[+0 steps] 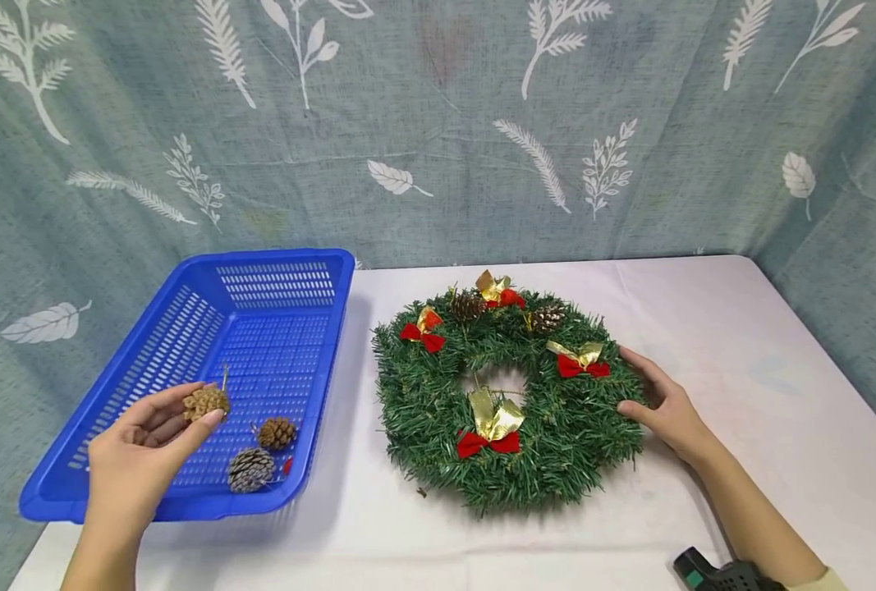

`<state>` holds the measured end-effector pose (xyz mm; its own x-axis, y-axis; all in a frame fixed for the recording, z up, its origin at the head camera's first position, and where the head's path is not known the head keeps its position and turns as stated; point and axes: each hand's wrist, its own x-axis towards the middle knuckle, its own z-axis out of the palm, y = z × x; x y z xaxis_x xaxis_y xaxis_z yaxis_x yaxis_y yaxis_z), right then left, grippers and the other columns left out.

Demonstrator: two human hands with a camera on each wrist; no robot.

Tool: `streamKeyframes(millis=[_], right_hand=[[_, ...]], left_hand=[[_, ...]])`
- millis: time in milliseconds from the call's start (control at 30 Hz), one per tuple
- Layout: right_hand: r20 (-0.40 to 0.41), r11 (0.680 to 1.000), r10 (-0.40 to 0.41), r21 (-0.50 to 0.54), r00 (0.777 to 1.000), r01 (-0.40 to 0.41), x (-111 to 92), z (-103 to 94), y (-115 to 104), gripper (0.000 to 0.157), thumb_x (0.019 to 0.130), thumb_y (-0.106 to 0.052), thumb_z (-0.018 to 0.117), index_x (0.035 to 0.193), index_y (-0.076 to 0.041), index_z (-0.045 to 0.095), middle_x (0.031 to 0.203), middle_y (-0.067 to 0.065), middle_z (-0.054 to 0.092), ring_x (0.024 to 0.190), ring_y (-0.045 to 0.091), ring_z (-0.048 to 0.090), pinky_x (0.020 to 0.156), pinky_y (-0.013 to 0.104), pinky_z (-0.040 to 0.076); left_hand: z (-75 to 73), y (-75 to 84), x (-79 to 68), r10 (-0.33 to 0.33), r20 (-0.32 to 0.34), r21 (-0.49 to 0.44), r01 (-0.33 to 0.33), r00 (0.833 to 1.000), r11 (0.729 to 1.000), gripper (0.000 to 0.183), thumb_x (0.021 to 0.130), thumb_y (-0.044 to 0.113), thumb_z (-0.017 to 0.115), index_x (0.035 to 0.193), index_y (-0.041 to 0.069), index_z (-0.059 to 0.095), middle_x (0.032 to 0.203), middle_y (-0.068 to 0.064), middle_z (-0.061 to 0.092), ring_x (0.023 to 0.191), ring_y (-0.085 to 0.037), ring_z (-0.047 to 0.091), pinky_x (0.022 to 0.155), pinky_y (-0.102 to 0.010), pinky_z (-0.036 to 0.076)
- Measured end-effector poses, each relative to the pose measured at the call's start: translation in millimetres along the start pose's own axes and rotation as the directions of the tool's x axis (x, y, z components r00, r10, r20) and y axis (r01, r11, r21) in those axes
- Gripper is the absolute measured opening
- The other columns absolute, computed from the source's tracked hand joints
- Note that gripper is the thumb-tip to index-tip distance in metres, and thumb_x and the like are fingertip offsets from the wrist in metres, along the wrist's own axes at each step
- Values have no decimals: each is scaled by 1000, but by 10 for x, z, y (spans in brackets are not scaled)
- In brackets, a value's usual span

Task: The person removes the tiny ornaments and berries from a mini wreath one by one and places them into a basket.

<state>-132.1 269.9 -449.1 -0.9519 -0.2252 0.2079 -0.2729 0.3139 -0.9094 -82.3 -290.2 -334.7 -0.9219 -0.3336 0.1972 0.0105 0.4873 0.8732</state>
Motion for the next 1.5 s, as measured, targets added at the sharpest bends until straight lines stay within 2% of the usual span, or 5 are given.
streamKeyframes(millis=[300, 567, 800, 1167, 1500], right_hand=[[3, 1000, -3, 21, 1000, 3, -5, 12, 4, 70, 88, 0, 63, 149, -9, 29, 145, -14, 33, 127, -13, 29, 98, 1, 28], [4, 1000, 1, 23, 1000, -1, -9, 19, 17, 71, 88, 0, 63, 149, -10, 29, 145, -12, 33, 127, -12, 29, 98, 2, 28], [6, 1000, 0, 30, 1000, -1, -9, 13, 8, 70, 88, 0, 63, 149, -9, 29, 144, -13, 33, 127, -13, 29, 98, 1, 28], [10, 999, -23, 41, 1000, 22, 8, -12, 8, 71, 87, 2, 62, 149, -6, 28, 146, -14, 32, 128, -12, 28, 99, 2, 27], [10, 999, -26, 43, 1000, 26, 15, 1, 23, 71, 87, 2, 63, 149, -7, 28, 146, -15, 33, 128, -12, 28, 100, 2, 27]], left_hand=[[-279, -234, 157, 70, 454, -29, -64, 888, 998, 45, 87, -1, 65, 131, 2, 54, 118, 19, 63, 108, 10, 54, 84, -5, 45], [-342, -372, 239, 88, 560, -287, 94, 824, 953, 46, 85, -15, 58, 127, 4, 57, 119, 11, 64, 110, 6, 55, 85, -9, 48], [-304, -343, 256, 64, 643, -105, 5, 763, 994, 44, 88, -5, 62, 130, -1, 52, 120, 14, 63, 109, 5, 57, 85, -10, 49], [-295, -335, 289, 170, 650, -307, 51, 741, 950, 62, 87, -18, 53, 143, 5, 40, 128, 7, 61, 114, -4, 58, 87, -16, 51], [-314, -324, 270, 223, 609, -417, 69, 761, 906, 64, 87, -21, 49, 144, 6, 38, 132, 5, 57, 116, -8, 58, 89, -20, 51]])
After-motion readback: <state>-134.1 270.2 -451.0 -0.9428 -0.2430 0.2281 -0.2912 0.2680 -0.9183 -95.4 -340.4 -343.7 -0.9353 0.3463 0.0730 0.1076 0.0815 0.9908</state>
